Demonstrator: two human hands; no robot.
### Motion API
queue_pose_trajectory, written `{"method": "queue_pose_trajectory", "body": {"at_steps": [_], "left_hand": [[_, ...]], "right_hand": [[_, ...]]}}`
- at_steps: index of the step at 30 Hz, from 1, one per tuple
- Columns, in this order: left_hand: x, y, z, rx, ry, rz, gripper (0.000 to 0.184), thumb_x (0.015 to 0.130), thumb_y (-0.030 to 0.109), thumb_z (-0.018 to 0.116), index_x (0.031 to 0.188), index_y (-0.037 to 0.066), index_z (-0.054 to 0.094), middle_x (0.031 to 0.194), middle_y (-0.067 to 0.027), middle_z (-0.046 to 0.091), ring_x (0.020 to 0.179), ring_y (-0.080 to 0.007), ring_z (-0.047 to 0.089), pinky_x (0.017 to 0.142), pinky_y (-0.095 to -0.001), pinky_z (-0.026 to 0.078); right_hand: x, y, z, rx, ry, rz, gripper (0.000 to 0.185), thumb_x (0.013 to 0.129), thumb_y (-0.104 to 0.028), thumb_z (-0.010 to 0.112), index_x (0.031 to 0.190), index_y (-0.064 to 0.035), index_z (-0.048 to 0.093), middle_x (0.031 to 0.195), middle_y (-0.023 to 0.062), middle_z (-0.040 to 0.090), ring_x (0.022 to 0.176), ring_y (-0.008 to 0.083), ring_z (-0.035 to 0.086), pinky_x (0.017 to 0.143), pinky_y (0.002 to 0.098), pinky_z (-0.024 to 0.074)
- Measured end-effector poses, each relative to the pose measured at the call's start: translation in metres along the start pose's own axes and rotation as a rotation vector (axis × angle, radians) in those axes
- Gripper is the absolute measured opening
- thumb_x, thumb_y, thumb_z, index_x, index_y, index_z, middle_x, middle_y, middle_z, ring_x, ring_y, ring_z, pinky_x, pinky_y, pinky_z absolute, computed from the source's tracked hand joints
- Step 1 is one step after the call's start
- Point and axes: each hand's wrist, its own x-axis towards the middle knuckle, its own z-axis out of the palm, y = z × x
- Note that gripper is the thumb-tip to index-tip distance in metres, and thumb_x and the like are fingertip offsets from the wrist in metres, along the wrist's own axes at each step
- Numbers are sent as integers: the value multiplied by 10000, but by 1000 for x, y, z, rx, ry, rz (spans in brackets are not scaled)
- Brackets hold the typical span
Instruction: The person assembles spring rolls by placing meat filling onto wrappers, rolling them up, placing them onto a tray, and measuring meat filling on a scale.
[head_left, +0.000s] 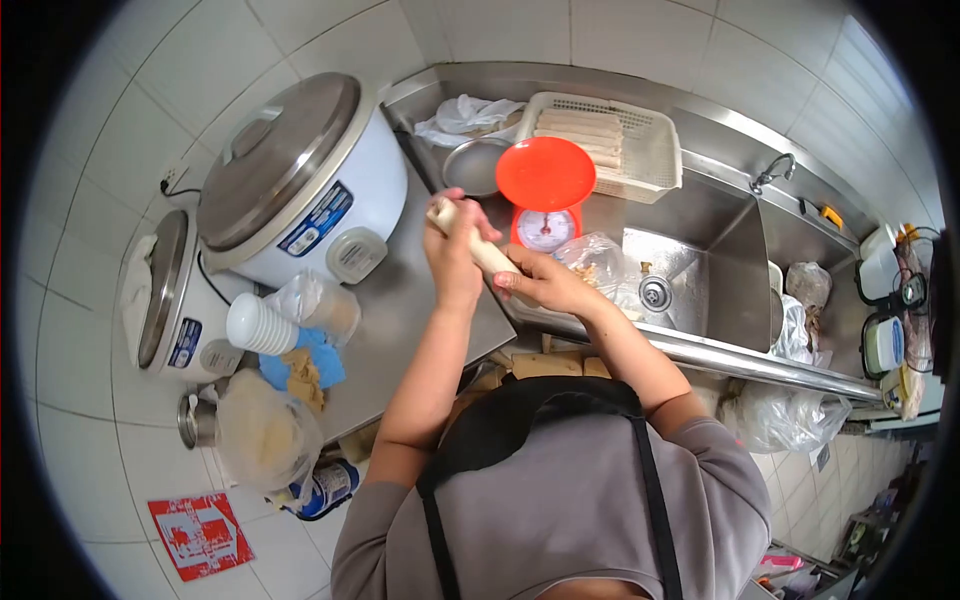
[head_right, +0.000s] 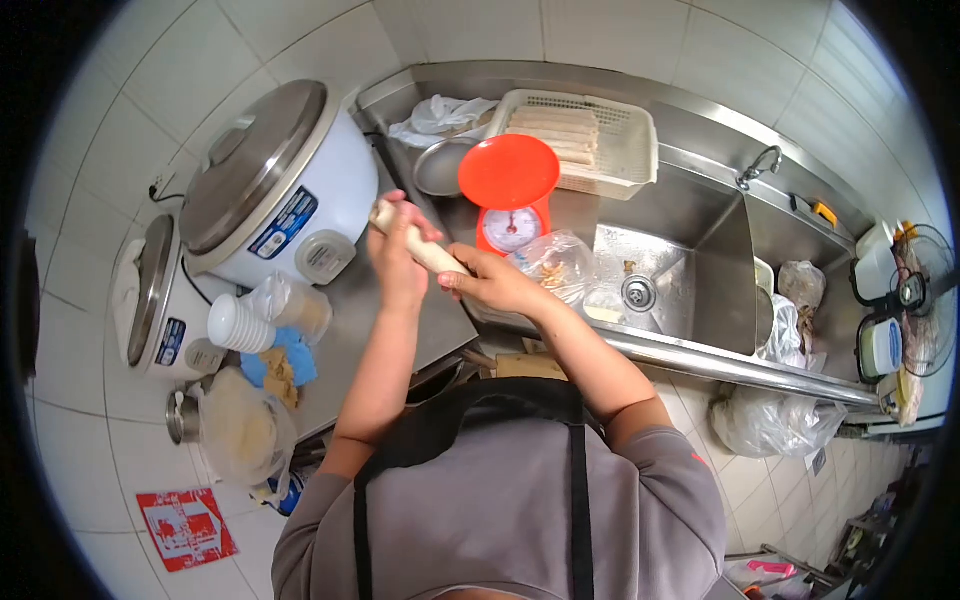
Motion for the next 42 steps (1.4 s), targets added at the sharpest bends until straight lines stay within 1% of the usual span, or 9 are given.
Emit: {"method": "queue_pose_trajectory", "body": {"at_steps": [7, 10, 11, 12, 19, 21, 34, 38, 42], "left_hand": [[25, -24, 19, -147, -243, -83, 364, 927, 407, 470, 971, 47, 500, 713, -30, 477, 571, -118, 484, 556, -277, 452], [29, -40, 55, -24, -146, 0, 558, 906, 530, 410, 1118, 18, 480, 911, -99, 543, 856, -195, 570, 795, -360, 486], [37, -39, 54, 17, -309, 11, 740, 876, 636, 315, 1255, 8, 410, 1155, -160, 507, 1133, -260, 476, 996, -446, 363], [39, -33, 56, 42, -276, -10, 758, 887, 638, 252, 1285, 8, 391, 1237, -173, 472, 1172, -273, 445, 1011, -451, 330], [26, -1, -44, 207, -3, -115, 591, 930, 475, 326, 1263, -3, 422, 1149, -151, 533, 1023, -259, 529, 895, -384, 410], [8, 8, -81, 187, 151, -133, 557, 929, 444, 350, 1240, -8, 439, 1094, -135, 552, 947, -239, 547, 846, -361, 429], [-119, 91, -202, 465, 707, 28, 364, 918, 288, 469, 1175, 30, 488, 940, -65, 563, 791, -147, 547, 743, -285, 457], [-154, 114, -205, 506, 818, 92, 351, 899, 220, 509, 1192, 30, 470, 918, -71, 583, 752, -138, 565, 703, -263, 467], [-184, 151, -217, 554, 778, 241, 303, 898, 168, 505, 1161, 21, 482, 898, -67, 590, 743, -130, 567, 701, -261, 467]], "right_hand": [[-20, -11, -30, -163, 226, -236, 413, 875, -254, 598, 1185, -21, 455, 968, 63, 548, 817, 124, 530, 739, 272, 435], [-30, -27, -59, -155, 245, -175, 416, 877, -232, 596, 1201, -17, 446, 990, 47, 549, 873, 111, 524, 759, 269, 441], [-32, -30, -75, -166, 259, -195, 420, 883, -223, 590, 1212, -13, 438, 983, 38, 541, 872, 98, 519, 750, 260, 449], [-35, -31, -91, -174, 269, -211, 423, 888, -214, 584, 1223, -9, 429, 977, 29, 533, 872, 86, 513, 742, 251, 457], [0, 12, -276, -706, 639, 53, 371, 848, -229, 630, 1149, -57, 496, 873, 75, 575, 794, 148, 541, 722, 294, 452], [21, 44, -305, -875, 611, 121, 419, 805, -220, 665, 1161, -68, 503, 958, 144, 619, 867, 254, 599, 771, 355, 456], [93, 112, -322, -1387, 241, 43, 263, 791, -170, 558, 1005, -56, 660, 913, 226, 589, 940, 367, 548, 835, 429, 432], [69, 95, -339, -1191, 312, 180, 259, 832, -155, 565, 1048, -39, 648, 1079, 176, 607, 1015, 299, 577, 856, 362, 440], [30, 71, -382, -971, 609, -3, 268, 889, -144, 548, 1124, -29, 606, 1137, 118, 610, 1015, 185, 582, 864, 280, 441]]}}
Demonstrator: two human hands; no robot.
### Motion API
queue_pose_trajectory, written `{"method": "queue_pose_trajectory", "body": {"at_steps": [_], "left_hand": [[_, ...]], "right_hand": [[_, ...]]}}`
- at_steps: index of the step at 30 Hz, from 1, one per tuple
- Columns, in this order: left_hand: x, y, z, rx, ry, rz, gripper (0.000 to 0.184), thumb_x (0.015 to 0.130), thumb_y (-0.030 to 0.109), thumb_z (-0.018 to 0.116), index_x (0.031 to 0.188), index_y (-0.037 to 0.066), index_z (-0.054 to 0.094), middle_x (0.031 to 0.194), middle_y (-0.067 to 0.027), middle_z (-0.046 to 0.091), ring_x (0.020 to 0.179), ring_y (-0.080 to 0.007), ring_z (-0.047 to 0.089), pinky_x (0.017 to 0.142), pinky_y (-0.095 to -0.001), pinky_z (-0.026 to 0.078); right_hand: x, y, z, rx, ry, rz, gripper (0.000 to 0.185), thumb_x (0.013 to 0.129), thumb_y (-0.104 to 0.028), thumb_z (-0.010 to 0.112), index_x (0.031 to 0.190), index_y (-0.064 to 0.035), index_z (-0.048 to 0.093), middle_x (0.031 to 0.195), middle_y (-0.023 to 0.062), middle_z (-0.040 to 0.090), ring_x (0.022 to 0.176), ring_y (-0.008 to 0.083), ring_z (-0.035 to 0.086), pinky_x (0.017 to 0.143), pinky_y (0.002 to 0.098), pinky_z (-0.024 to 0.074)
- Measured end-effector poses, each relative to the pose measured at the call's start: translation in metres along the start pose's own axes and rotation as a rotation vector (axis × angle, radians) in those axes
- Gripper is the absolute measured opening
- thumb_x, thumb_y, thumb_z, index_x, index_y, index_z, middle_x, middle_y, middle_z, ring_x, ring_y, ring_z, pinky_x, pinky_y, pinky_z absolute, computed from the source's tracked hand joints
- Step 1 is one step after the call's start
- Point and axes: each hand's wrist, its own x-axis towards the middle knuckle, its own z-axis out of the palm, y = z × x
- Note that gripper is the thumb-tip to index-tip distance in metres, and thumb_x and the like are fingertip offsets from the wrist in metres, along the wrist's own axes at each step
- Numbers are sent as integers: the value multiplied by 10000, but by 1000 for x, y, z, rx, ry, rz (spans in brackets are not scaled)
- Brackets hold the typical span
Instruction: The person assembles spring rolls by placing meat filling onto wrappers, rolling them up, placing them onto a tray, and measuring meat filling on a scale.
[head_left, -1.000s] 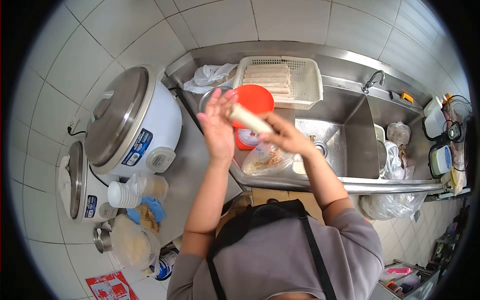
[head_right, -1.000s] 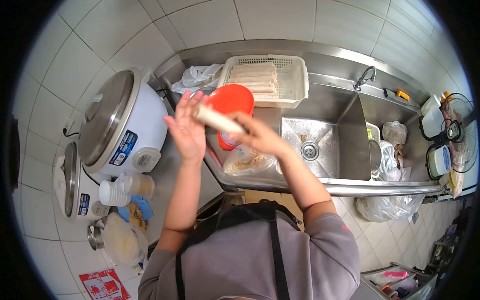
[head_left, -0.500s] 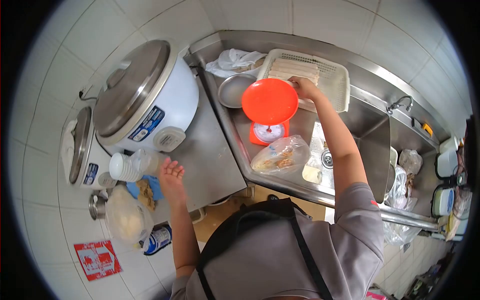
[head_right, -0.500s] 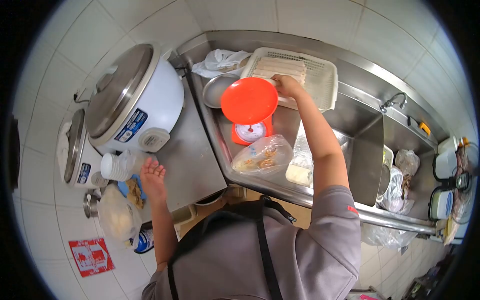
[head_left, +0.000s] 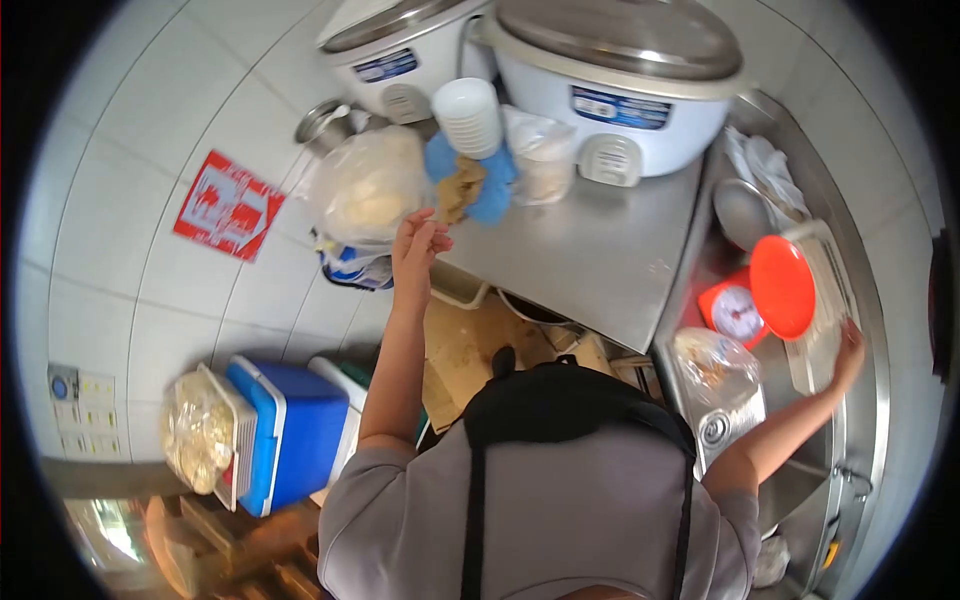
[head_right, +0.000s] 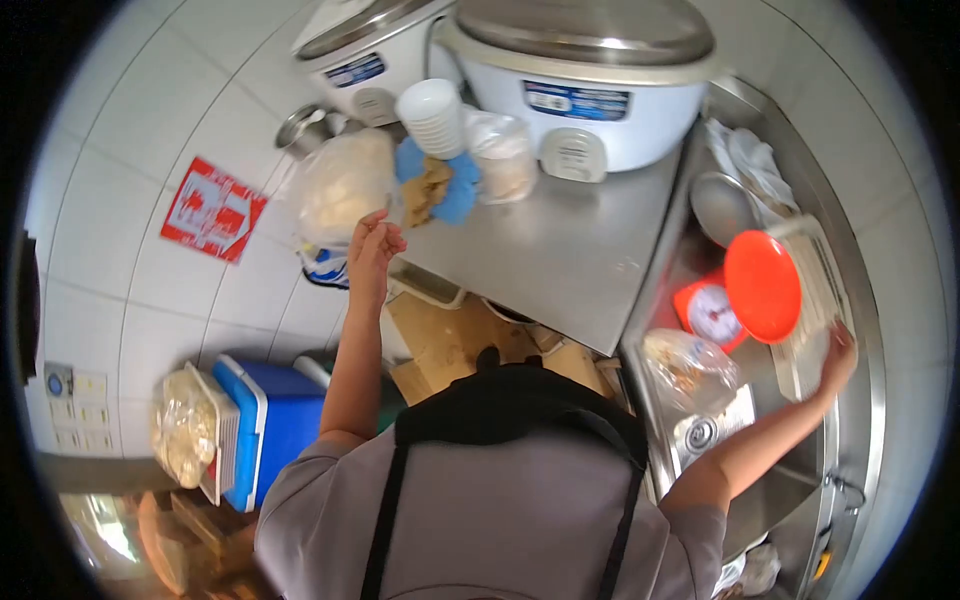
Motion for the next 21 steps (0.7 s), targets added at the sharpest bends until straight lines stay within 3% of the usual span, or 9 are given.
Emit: {"method": "queue_pose_trajectory", "body": {"at_steps": [1, 3, 5, 8, 11, 14, 17, 20, 21], "left_hand": [[3, 8, -12, 7, 55, 51, 267, 904, 142, 487, 1138, 14, 490, 870, -60, 593, 730, -126, 566, 666, -267, 471], [16, 14, -46, 65, 189, 131, 264, 907, 134, 479, 1142, 13, 488, 848, -59, 595, 706, -126, 563, 636, -270, 471], [36, 19, -71, 227, 332, 222, 265, 897, 142, 491, 1138, 31, 496, 809, -68, 600, 692, -130, 575, 604, -273, 478], [89, 0, -121, 873, 233, 213, 313, 856, 115, 512, 1163, 54, 496, 808, -96, 610, 742, -200, 617, 662, -312, 501], [138, -29, -157, 1468, -65, 108, 398, 799, 71, 518, 1196, 76, 488, 910, -137, 611, 848, -289, 624, 736, -380, 500], [143, -27, -153, 1625, 167, 7, 485, 771, 76, 521, 1251, 99, 465, 1039, -169, 583, 941, -352, 583, 793, -442, 474], [133, 15, -132, 1479, 354, 75, 524, 781, 122, 518, 1298, 114, 430, 1103, -180, 551, 992, -356, 557, 820, -451, 458], [126, -2, -149, 1432, 197, 200, 543, 799, 166, 546, 1323, 118, 412, 1121, -182, 559, 1033, -366, 537, 861, -439, 442], [121, 0, -151, 1453, -93, 126, 521, 805, 184, 561, 1306, 111, 438, 1124, -192, 564, 1042, -371, 533, 878, -426, 434]], "right_hand": [[-6, 0, -12, 45, 130, -60, 276, 906, -174, 540, 1133, -31, 604, 1107, 94, 621, 987, 163, 580, 850, 263, 440], [-28, -48, -37, 176, 278, 84, 308, 909, -222, 541, 1146, -37, 604, 1088, 72, 619, 957, 151, 580, 826, 258, 441], [-52, -128, -42, 283, 437, 86, 323, 927, -253, 502, 1144, -38, 607, 1078, 63, 621, 953, 154, 574, 825, 281, 442], [-67, -199, -36, 404, 484, 8, 313, 934, -237, 488, 1141, -37, 609, 1054, 54, 627, 929, 148, 567, 812, 284, 442], [-72, -255, -18, 398, 418, -84, 291, 935, -207, 482, 1126, -30, 613, 1059, 55, 624, 898, 139, 559, 803, 274, 441], [-69, -279, 6, 389, 274, -198, 259, 938, -168, 486, 1087, -5, 619, 997, 47, 607, 870, 124, 548, 807, 261, 438], [-78, -323, 34, 398, 140, -364, 239, 927, -141, 511, 1084, 6, 615, 911, 33, 567, 869, 115, 543, 820, 254, 430], [-85, -343, 60, 349, 81, -407, 223, 916, -124, 522, 1066, 11, 616, 912, 45, 568, 868, 123, 538, 833, 251, 418], [-89, -357, 70, 364, 109, -424, 204, 905, -113, 531, 1029, 26, 616, 893, 54, 565, 854, 135, 531, 830, 252, 410]]}}
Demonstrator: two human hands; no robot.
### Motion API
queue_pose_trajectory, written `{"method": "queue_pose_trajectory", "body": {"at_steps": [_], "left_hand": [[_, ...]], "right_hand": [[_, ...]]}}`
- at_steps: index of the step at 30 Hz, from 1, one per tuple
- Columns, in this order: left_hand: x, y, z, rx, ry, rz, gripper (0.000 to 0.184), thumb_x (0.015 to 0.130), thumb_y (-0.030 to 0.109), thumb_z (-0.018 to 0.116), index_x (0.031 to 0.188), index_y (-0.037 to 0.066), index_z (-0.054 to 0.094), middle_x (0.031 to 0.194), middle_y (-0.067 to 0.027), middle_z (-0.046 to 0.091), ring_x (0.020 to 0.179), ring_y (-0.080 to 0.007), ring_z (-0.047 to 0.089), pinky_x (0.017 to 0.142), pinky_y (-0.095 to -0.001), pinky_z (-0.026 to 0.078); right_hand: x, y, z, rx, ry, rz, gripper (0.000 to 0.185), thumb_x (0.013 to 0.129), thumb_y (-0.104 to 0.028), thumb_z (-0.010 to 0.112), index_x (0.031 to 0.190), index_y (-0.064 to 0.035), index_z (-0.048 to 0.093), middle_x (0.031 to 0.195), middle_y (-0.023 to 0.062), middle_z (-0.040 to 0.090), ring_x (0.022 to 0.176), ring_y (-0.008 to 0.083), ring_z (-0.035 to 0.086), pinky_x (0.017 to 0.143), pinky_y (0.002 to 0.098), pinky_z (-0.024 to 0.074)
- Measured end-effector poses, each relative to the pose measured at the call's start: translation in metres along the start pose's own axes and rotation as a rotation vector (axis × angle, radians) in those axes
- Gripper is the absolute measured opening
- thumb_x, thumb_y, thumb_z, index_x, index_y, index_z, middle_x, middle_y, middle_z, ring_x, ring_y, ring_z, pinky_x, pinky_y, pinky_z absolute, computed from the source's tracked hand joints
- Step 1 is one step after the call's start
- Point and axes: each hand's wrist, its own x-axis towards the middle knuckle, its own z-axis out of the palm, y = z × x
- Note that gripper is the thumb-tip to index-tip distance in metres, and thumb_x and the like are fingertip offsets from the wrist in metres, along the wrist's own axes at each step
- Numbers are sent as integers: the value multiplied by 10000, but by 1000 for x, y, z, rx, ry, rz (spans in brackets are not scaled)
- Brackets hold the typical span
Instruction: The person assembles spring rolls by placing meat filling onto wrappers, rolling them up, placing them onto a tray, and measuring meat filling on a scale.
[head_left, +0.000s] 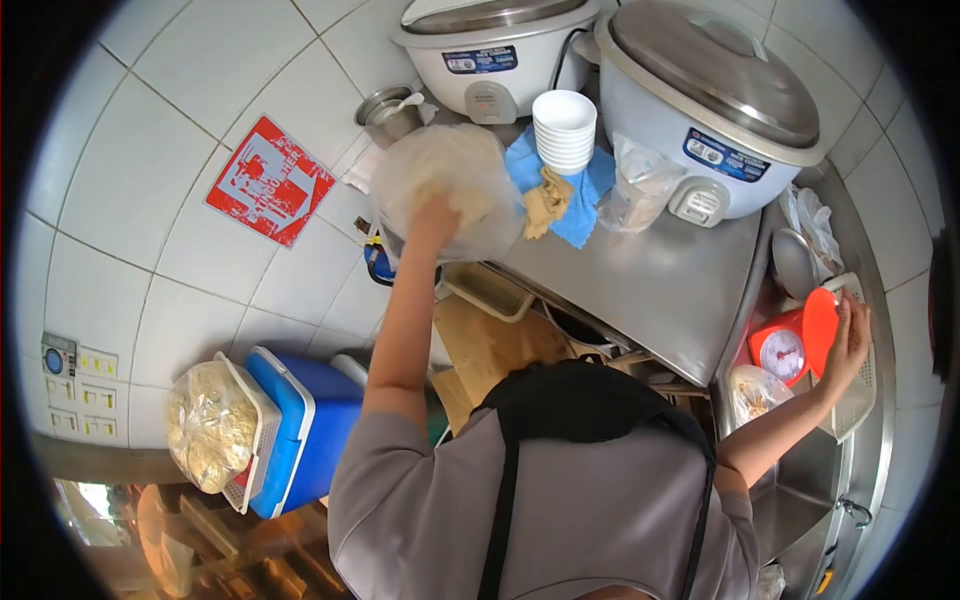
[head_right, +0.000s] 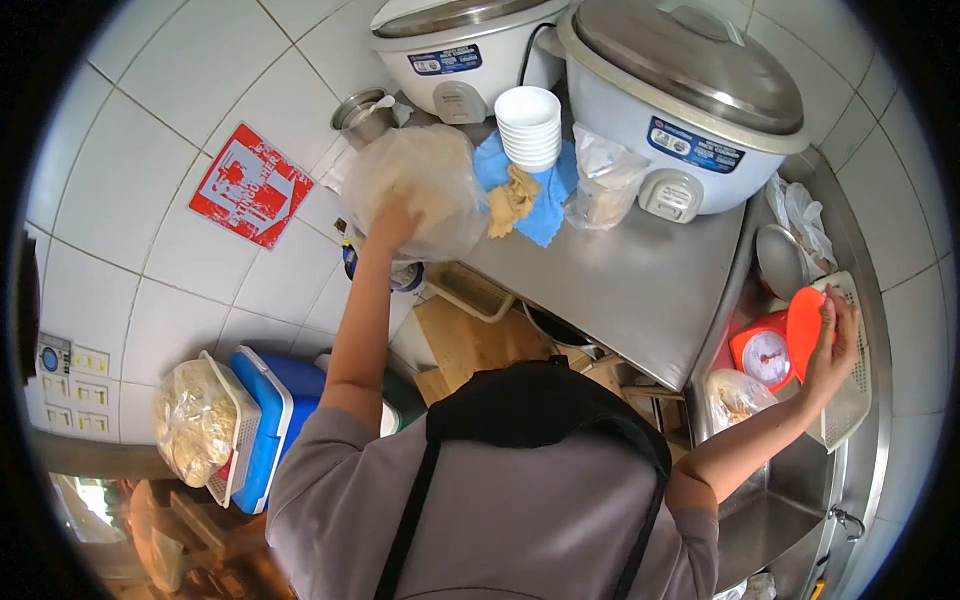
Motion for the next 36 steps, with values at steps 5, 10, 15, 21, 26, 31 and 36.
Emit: {"method": "queue_pose_trajectory", "body": {"at_steps": [5, 10, 15, 21, 26, 31, 36], "left_hand": [[-31, 54, -92, -802, -535, 342, 401, 865, 238, 564, 1185, -3, 536, 1084, -188, 605, 1012, -245, 580, 863, -339, 450], [19, -3, -103, -1009, 314, -61, 217, 846, 134, 567, 1022, 10, 594, 872, -117, 644, 785, -230, 621, 667, -320, 500], [50, -101, -28, 118, 45, 94, 236, 746, 143, 612, 975, 93, 639, 862, -128, 633, 888, -287, 594, 757, -370, 481], [76, -117, -57, -215, 89, 61, 135, 805, 154, 606, 893, 51, 606, 876, -89, 621, 807, -176, 579, 748, -299, 448], [109, -16, -162, -523, 455, 302, 151, 906, 174, 534, 923, 25, 542, 817, -38, 582, 766, -114, 524, 720, -248, 423], [100, 111, -229, -515, 469, 689, 141, 897, 169, 548, 922, 32, 528, 815, -18, 564, 737, -110, 505, 703, -232, 411], [62, 210, -219, -669, 105, 892, 97, 900, 140, 547, 930, 56, 509, 847, 30, 507, 745, -54, 444, 674, -181, 369]], "right_hand": [[-4, -31, 46, -66, -161, 9, 166, 885, -89, 549, 976, 35, 612, 858, 69, 550, 832, 158, 519, 781, 251, 402], [-1, -51, 74, 37, -271, 49, 165, 874, -82, 566, 972, 45, 605, 841, 73, 531, 799, 156, 502, 756, 241, 397], [0, -66, 79, 33, -279, 39, 171, 873, -85, 570, 974, 48, 607, 814, 70, 510, 779, 152, 494, 737, 234, 399], [-5, -65, 65, -76, -272, 1, 173, 863, -91, 579, 953, 53, 612, 813, 82, 515, 768, 160, 495, 716, 247, 403], [3, -81, 59, -37, -223, -29, 151, 855, -61, 574, 949, 49, 618, 831, 72, 536, 785, 156, 497, 723, 247, 400], [19, -109, 82, 256, -261, -143, 155, 820, -34, 584, 949, 40, 628, 903, 81, 571, 860, 166, 513, 768, 259, 384], [42, -156, 118, 464, -226, -263, 571, 704, -235, 735, 1212, -64, 539, 1158, 63, 525, 1079, 193, 471, 895, 318, 358]]}}
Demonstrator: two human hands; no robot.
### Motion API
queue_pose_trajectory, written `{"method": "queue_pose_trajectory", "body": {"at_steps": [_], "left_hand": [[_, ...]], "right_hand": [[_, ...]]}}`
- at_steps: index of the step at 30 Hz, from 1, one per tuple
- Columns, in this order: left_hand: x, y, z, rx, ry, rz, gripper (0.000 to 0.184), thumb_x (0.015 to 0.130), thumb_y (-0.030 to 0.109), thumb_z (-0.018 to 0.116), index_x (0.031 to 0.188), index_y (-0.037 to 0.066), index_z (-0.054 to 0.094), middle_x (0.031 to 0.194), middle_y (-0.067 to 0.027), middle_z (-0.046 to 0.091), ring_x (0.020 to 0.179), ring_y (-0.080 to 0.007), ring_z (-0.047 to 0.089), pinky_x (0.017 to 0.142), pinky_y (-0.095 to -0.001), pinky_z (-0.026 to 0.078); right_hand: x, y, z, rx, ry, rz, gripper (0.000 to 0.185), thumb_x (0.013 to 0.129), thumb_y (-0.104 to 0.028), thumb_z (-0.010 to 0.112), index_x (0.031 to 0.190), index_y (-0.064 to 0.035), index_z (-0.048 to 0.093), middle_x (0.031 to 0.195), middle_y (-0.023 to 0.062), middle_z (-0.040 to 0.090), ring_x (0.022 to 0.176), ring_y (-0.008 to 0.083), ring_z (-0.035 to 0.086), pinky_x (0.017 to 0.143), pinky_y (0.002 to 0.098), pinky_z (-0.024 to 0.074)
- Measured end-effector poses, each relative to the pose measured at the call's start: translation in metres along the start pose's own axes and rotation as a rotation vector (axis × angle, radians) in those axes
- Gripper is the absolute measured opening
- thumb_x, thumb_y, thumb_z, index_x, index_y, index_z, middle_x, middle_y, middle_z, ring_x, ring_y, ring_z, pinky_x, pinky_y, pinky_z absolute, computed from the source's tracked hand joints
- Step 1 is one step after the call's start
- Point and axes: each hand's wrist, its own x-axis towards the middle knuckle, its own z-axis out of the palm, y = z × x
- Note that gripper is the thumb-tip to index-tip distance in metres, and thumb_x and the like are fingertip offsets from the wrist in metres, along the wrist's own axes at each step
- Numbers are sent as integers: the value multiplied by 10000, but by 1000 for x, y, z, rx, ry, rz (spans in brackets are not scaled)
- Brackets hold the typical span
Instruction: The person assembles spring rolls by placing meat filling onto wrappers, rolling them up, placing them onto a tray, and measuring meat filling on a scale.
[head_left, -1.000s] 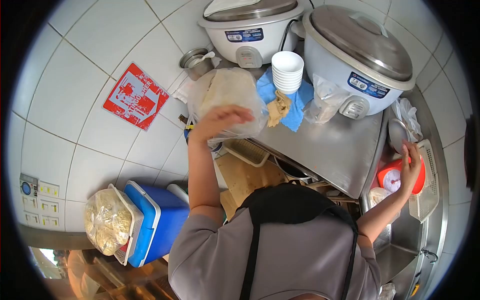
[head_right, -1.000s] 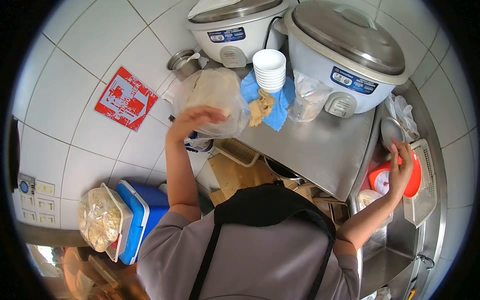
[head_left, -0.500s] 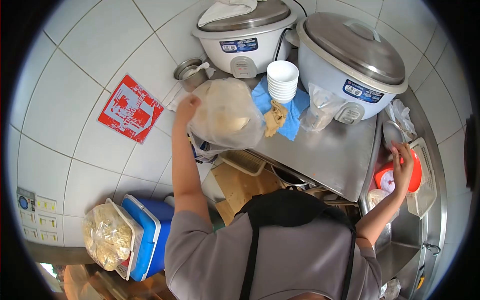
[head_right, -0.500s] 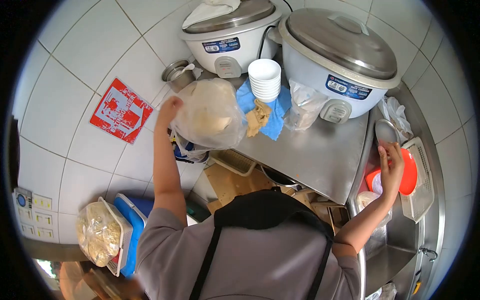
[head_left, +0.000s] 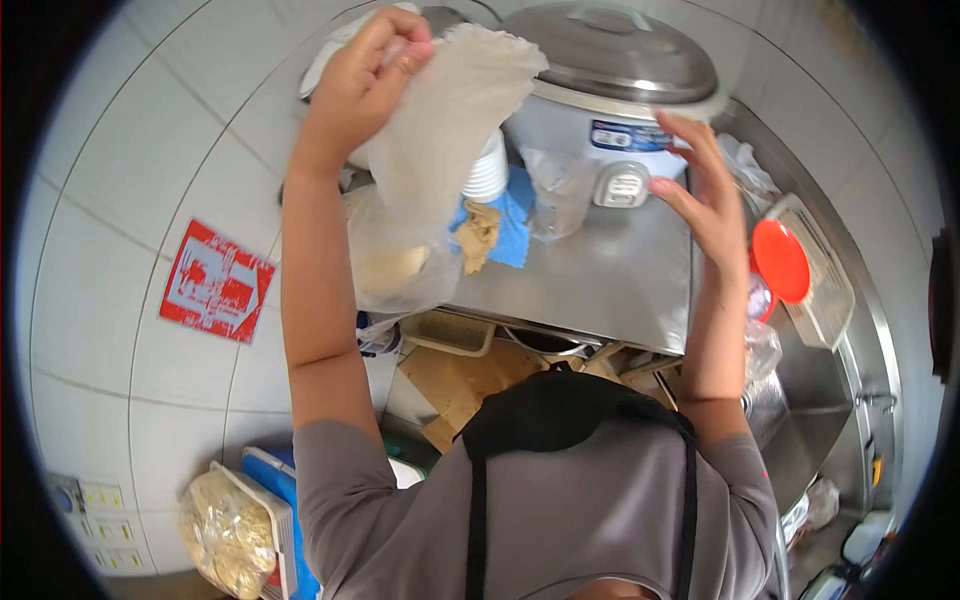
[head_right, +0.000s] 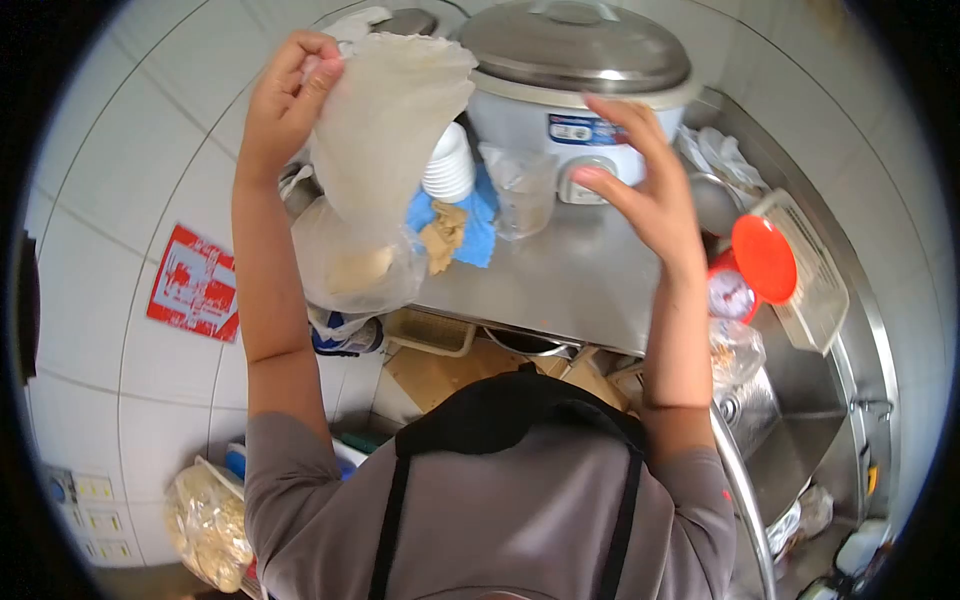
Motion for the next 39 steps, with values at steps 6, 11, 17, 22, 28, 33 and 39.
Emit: {"method": "queue_pose_trajectory", "body": {"at_steps": [6, 11, 17, 22, 28, 33, 39], "left_hand": [[7, 18, 108, -308, -294, 124, 69, 899, 98, 543, 934, 58, 499, 831, 27, 491, 716, -48, 446, 652, -191, 379], [-3, 1, 174, -358, -348, 57, 127, 879, 102, 579, 961, 41, 504, 786, 6, 530, 725, -54, 490, 664, -200, 398], [-32, -3, 221, -409, -336, 66, 179, 874, 134, 595, 1005, 34, 524, 737, -3, 569, 676, -49, 505, 635, -202, 413], [-86, -12, 233, -428, -746, -335, 236, 898, 226, 558, 1012, 20, 569, 775, -44, 623, 673, -91, 568, 623, -247, 456], [-156, -68, 276, -107, -585, -246, 186, 840, 196, 584, 933, 36, 605, 875, -80, 631, 817, -254, 594, 719, -341, 458], [-184, -79, 299, 76, -424, -89, 221, 814, 216, 598, 964, 56, 624, 1004, -98, 599, 986, -273, 532, 922, -417, 361], [-179, -29, 282, -28, -855, -247, 275, 820, 338, 579, 858, 76, 658, 881, -97, 606, 819, -263, 568, 834, -437, 377]], "right_hand": [[19, 26, -6, 201, -198, 99, 725, 673, -315, 769, 1278, -59, 463, 1208, 71, 516, 1131, 174, 456, 948, 326, 350], [-19, 64, -40, 350, -497, 589, 355, 731, -191, 752, 1012, -5, 638, 1052, 26, 612, 956, 93, 524, 831, 232, 409], [-73, 52, -59, -117, -329, 290, 164, 747, -101, 705, 883, -22, 658, 764, 54, 590, 706, 168, 526, 681, 274, 425], [-171, 65, -63, -369, -498, 294, 213, 717, 24, 614, 921, -24, 650, 950, 125, 608, 904, 284, 564, 771, 356, 451], [-208, 92, -59, -572, -396, 566, 272, 717, -17, 580, 975, -55, 654, 1040, 126, 590, 1016, 311, 523, 888, 393, 423], [-203, 113, -28, -870, -537, 727, 306, 755, -232, 619, 1015, -73, 644, 1110, 103, 571, 1101, 283, 480, 885, 436, 406], [-209, 155, -6, -1003, -559, 585, 536, 753, -367, 635, 1197, -79, 548, 1296, 68, 468, 1192, 241, 425, 933, 471, 355]]}}
